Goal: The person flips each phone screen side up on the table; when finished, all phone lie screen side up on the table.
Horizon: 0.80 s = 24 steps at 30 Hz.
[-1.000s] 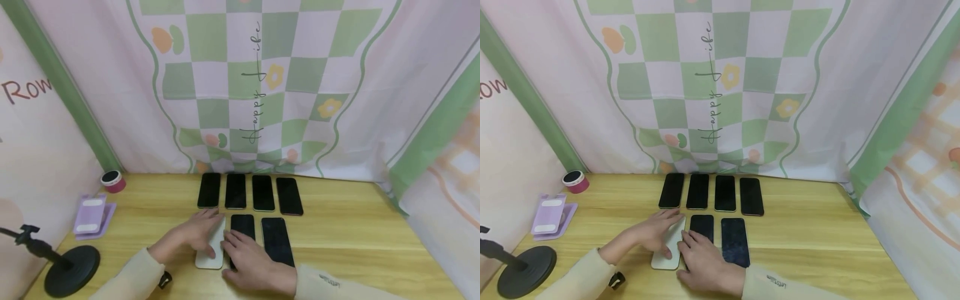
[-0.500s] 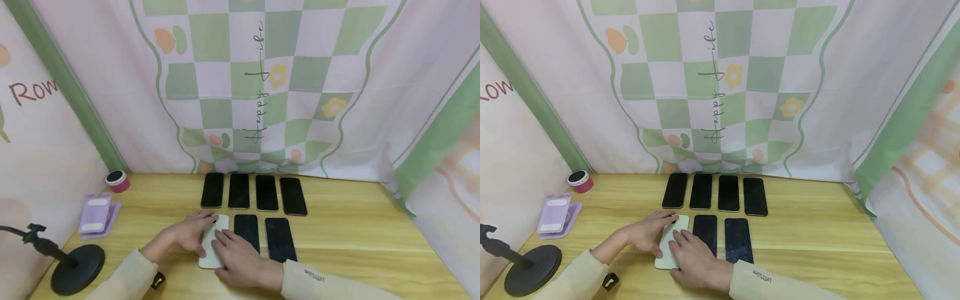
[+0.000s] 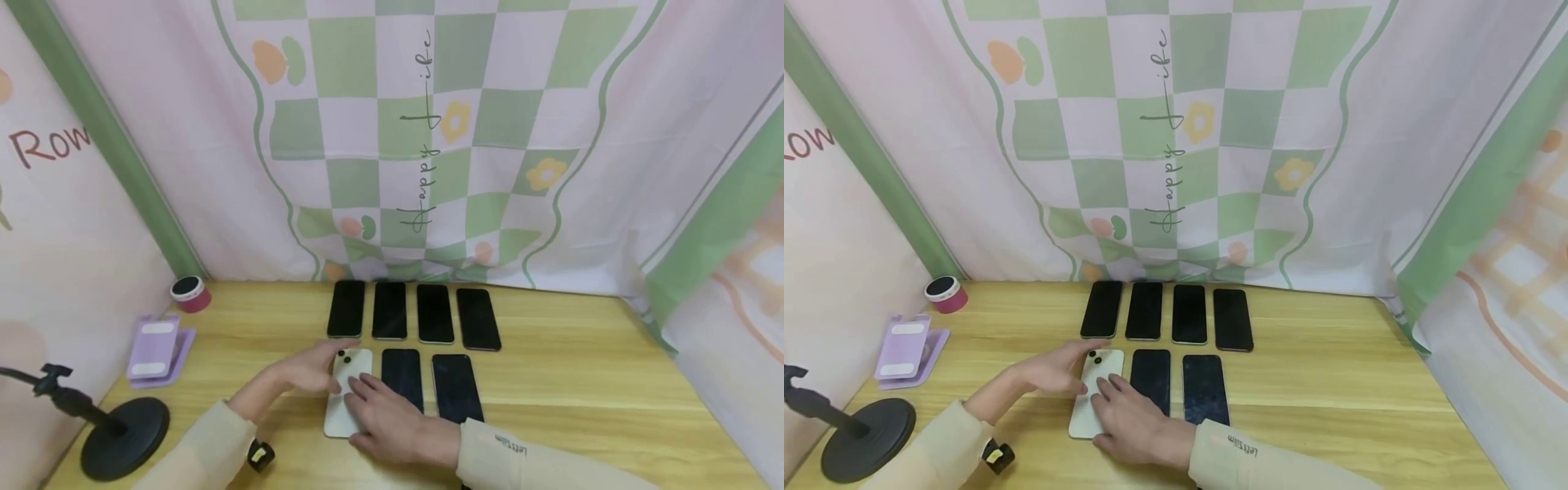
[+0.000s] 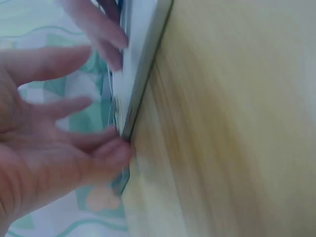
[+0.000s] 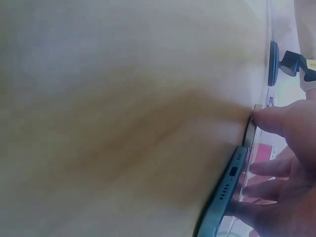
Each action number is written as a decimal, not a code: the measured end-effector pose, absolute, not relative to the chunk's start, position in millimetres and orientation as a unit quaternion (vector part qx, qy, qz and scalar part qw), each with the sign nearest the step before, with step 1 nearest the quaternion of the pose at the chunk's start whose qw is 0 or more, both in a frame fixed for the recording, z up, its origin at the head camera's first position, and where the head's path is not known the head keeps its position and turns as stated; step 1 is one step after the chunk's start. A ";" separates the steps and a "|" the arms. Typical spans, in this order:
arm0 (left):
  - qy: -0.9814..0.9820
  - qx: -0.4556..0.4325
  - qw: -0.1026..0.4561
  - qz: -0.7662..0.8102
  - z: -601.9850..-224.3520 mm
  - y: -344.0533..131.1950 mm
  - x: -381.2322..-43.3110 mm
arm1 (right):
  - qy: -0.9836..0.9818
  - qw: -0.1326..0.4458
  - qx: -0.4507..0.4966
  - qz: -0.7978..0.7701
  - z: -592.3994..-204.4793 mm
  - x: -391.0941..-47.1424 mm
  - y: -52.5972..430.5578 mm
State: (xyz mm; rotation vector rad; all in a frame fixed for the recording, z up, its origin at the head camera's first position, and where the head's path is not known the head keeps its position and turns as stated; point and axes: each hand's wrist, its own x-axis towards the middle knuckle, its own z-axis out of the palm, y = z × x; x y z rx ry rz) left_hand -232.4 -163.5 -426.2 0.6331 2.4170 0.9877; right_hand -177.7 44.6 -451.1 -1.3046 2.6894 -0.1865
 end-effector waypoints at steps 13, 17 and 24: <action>0.816 0.012 0.177 0.551 -437.1 -153.8 -244.1 | 0.900 0.102 -0.416 -0.087 -449.8 -177.6 44.1; 0.830 0.010 0.142 0.539 -443.3 -154.5 -244.8 | 0.903 0.093 -0.409 -0.098 -451.6 -178.1 44.4; 0.831 0.009 0.143 0.537 -448.9 -157.4 -245.9 | 0.902 0.092 -0.405 -0.118 -451.6 -178.4 45.2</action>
